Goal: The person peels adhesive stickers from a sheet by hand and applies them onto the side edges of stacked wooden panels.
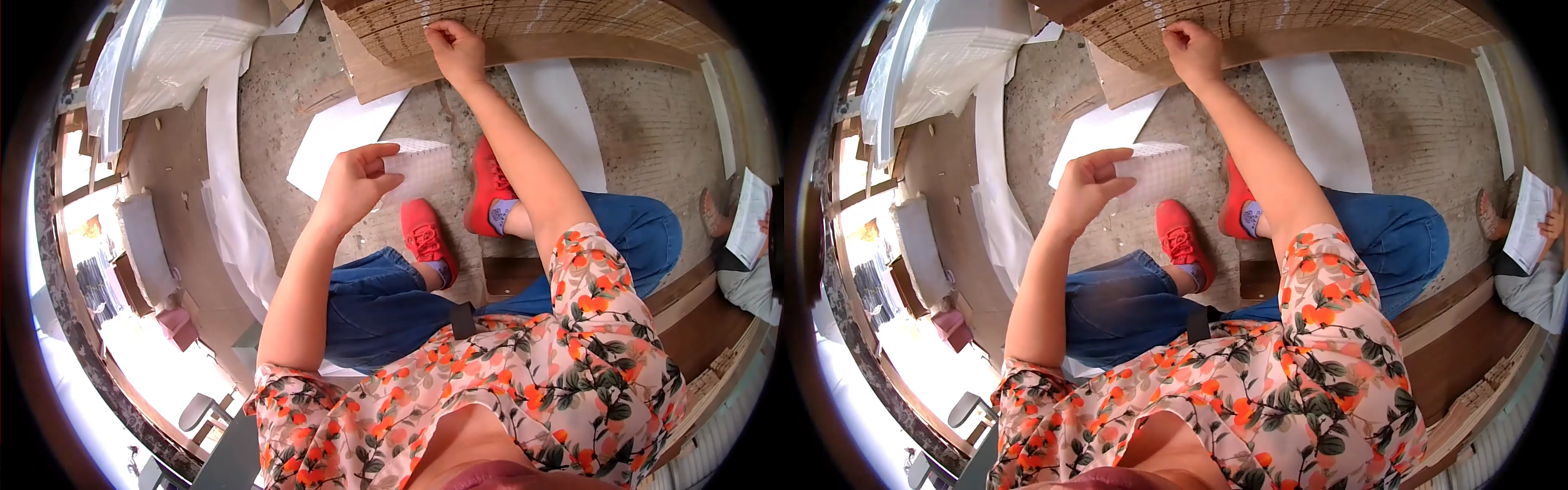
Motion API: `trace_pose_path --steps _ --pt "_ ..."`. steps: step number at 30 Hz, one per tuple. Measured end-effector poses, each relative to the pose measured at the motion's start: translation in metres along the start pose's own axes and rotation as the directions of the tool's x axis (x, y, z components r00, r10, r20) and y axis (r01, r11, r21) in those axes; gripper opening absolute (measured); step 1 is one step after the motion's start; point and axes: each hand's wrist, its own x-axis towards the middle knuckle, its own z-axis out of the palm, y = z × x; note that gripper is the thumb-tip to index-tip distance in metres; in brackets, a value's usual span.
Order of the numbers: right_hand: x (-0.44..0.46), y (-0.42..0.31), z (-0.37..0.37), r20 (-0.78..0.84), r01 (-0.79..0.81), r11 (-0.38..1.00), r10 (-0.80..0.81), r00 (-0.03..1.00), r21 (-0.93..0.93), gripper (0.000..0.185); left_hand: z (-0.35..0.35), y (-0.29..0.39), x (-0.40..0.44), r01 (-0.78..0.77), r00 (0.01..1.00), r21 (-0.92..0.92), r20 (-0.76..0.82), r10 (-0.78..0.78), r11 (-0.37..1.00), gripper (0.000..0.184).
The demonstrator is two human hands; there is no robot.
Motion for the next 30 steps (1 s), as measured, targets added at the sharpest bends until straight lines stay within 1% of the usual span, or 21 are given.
trace_pose_path --steps 3,6,9,10,13,17,20,23,25,26,28,29,30 --pt "0.001 0.006 0.007 -0.082 0.084 0.994 -0.089 0.993 -0.067 0.013 0.001 0.0 0.0 -0.002 1.0 -0.003 -0.004 0.002 1.0 0.037" --pt "0.005 0.012 -0.001 -0.133 0.154 0.97 -0.18 0.975 -0.188 0.014 0.001 0.002 -0.001 -0.002 1.0 0.008 0.009 0.002 1.0 0.036" --pt "0.005 0.013 -0.006 -0.093 0.109 0.987 -0.12 0.988 -0.121 0.014 0.0 0.002 -0.002 -0.008 1.0 0.015 0.009 0.008 1.0 0.035" --pt "0.001 0.013 -0.003 -0.057 0.085 0.993 -0.09 0.994 -0.083 0.015 0.001 0.001 -0.002 -0.01 1.0 0.014 0.007 0.01 1.0 0.035" --pt "0.001 0.008 0.004 -0.024 0.011 1.0 -0.011 1.0 0.009 0.017 0.002 0.002 -0.001 -0.01 1.0 0.008 0.018 0.01 1.0 0.035" --pt "-0.001 0.006 0.013 -0.124 0.027 1.0 -0.026 0.992 0.004 0.017 0.002 0.003 -0.002 -0.013 1.0 0.02 0.015 0.013 1.0 0.034" --pt "-0.004 0.004 0.018 -0.191 0.026 0.999 -0.034 0.981 -0.046 0.017 0.001 0.001 -0.001 -0.015 1.0 0.011 0.013 0.014 1.0 0.034" --pt "-0.003 0.011 0.016 -0.205 0.153 0.973 -0.188 0.961 -0.175 0.018 0.001 0.003 -0.002 -0.01 1.0 0.016 0.029 0.01 1.0 0.034" --pt "0.0 0.011 0.002 -0.176 0.09 0.975 -0.126 0.976 -0.203 0.02 -0.001 0.003 -0.003 -0.006 0.999 0.026 0.044 0.005 1.0 0.035" --pt "0.001 0.011 -0.002 -0.162 0.059 0.974 -0.096 0.982 -0.218 0.02 0.0 0.002 -0.003 -0.008 0.999 0.0 0.038 0.008 1.0 0.035" --pt "-0.001 0.017 0.005 -0.126 0.108 0.983 -0.127 0.984 -0.151 0.021 0.003 -0.002 -0.002 -0.017 0.999 -0.052 0.029 0.019 0.998 0.036" --pt "-0.001 0.015 0.008 -0.109 0.131 0.985 -0.144 0.984 -0.116 0.021 0.002 -0.003 -0.001 -0.021 0.999 -0.027 0.041 0.022 0.999 0.036" --pt "-0.002 0.013 0.009 -0.111 0.098 0.994 -0.103 0.988 -0.05 0.023 0.001 -0.004 0.001 -0.022 0.998 -0.001 0.053 0.022 1.0 0.036"
